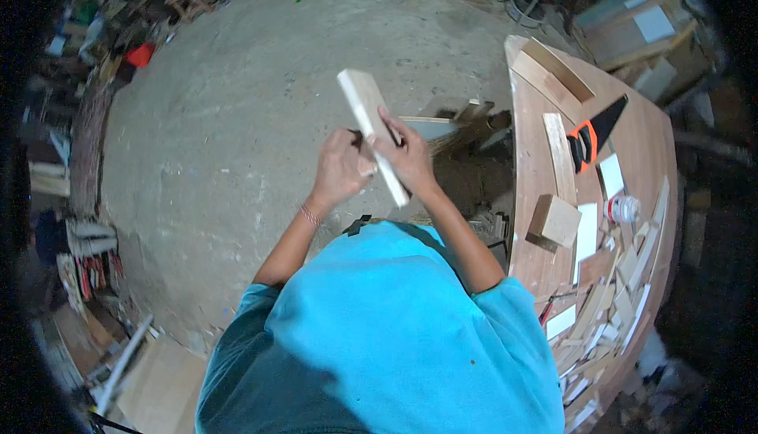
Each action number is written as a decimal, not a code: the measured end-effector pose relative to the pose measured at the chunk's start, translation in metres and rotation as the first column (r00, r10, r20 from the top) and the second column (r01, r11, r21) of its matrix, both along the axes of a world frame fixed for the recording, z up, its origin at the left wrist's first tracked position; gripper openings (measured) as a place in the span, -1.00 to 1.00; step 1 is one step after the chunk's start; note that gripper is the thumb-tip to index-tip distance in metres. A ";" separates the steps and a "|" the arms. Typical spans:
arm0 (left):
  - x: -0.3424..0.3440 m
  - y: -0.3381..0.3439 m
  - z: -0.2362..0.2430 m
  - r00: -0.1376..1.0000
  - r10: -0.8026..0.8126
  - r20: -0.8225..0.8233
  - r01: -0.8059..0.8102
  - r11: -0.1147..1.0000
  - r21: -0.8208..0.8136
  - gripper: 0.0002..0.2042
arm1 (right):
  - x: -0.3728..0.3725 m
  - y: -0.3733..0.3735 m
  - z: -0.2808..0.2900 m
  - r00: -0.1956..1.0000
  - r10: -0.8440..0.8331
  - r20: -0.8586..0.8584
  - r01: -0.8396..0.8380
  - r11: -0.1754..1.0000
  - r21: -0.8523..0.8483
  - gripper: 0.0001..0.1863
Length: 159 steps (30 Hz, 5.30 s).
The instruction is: The person marks, fits, and sands small wood pieces at a workshop table, using a pencil to mark, a utility knife and hand saw to cut, and sandpaper to smooth the wood.
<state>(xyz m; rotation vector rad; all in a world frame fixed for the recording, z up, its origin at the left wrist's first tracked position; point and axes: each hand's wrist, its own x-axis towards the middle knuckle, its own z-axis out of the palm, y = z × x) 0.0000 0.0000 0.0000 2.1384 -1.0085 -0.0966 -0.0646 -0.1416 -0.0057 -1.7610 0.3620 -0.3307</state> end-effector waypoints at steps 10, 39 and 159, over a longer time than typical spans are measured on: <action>-0.008 -0.077 0.003 0.970 -0.228 -0.086 0.213 0.964 -0.157 -0.66 | -0.054 -0.037 0.005 0.960 -0.261 0.096 0.261 0.965 0.015 -0.41; -0.099 -0.276 -0.022 0.561 -0.769 -0.308 0.674 0.640 -0.369 -0.60 | -0.161 -0.253 -0.040 0.573 -0.804 -0.160 0.689 0.578 -0.437 -0.33; 0.112 -0.543 -0.144 0.601 -0.404 -0.690 0.289 0.914 -0.284 -0.46 | 0.052 -0.384 -0.142 0.667 -0.745 -0.027 0.614 0.569 -0.547 -0.65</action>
